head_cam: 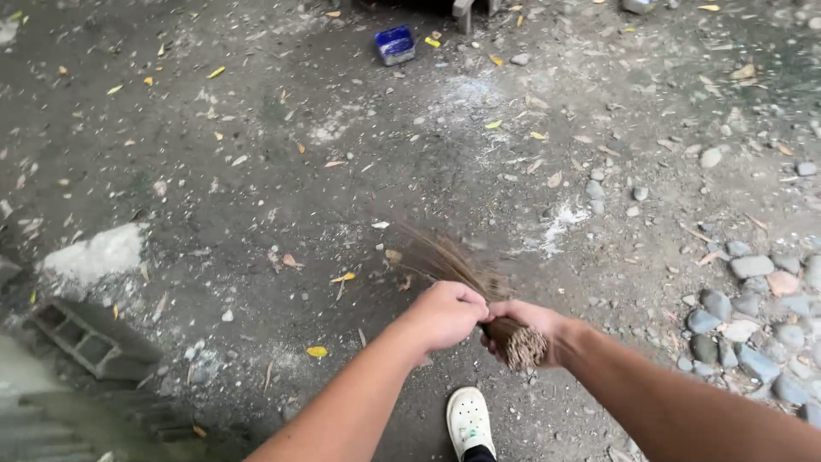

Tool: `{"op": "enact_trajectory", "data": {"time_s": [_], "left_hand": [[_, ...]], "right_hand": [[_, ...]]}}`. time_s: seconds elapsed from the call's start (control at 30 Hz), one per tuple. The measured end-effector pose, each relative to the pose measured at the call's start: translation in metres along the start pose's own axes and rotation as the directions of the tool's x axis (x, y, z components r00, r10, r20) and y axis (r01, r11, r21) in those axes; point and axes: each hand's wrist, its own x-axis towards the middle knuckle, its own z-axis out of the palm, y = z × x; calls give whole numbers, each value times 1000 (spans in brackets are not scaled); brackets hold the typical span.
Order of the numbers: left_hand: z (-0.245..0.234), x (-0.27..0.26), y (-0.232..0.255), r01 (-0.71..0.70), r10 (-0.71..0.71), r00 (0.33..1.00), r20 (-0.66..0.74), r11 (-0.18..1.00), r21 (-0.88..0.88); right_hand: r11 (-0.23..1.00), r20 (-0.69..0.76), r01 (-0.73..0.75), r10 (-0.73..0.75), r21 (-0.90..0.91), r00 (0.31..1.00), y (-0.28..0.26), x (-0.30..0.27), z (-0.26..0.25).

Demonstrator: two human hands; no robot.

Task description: The recorder walks through an outdoor residential area while holding and occasionally using a broom made of sticks.

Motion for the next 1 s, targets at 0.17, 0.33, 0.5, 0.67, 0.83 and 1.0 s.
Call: {"op": "enact_trajectory", "data": {"time_s": [0.17, 0.33, 0.5, 0.67, 0.83, 1.0], "left_hand": [[23, 60, 3, -255, 257, 962, 90, 967, -25], [33, 70, 64, -335, 327, 935, 133, 942, 37], [46, 62, 109, -383, 362, 918, 164, 916, 120], [59, 78, 108, -372, 358, 924, 138, 923, 98], [77, 98, 121, -289, 273, 954, 127, 949, 127], [113, 132, 180, -334, 309, 934, 179, 933, 131]], "right_hand": [[980, -129, 141, -159, -140, 979, 20, -117, -9], [992, -512, 123, -121, -31, 850, 51, -192, -78], [912, -734, 309, -14, 269, 679, 79, -190, -218], [909, -609, 273, -26, 316, 792, 33, -74, -309], [998, -196, 26, -13, 63, 980, -43, -42, -182], [994, -65, 34, -27, 102, 997, -67, -100, -160]]}}
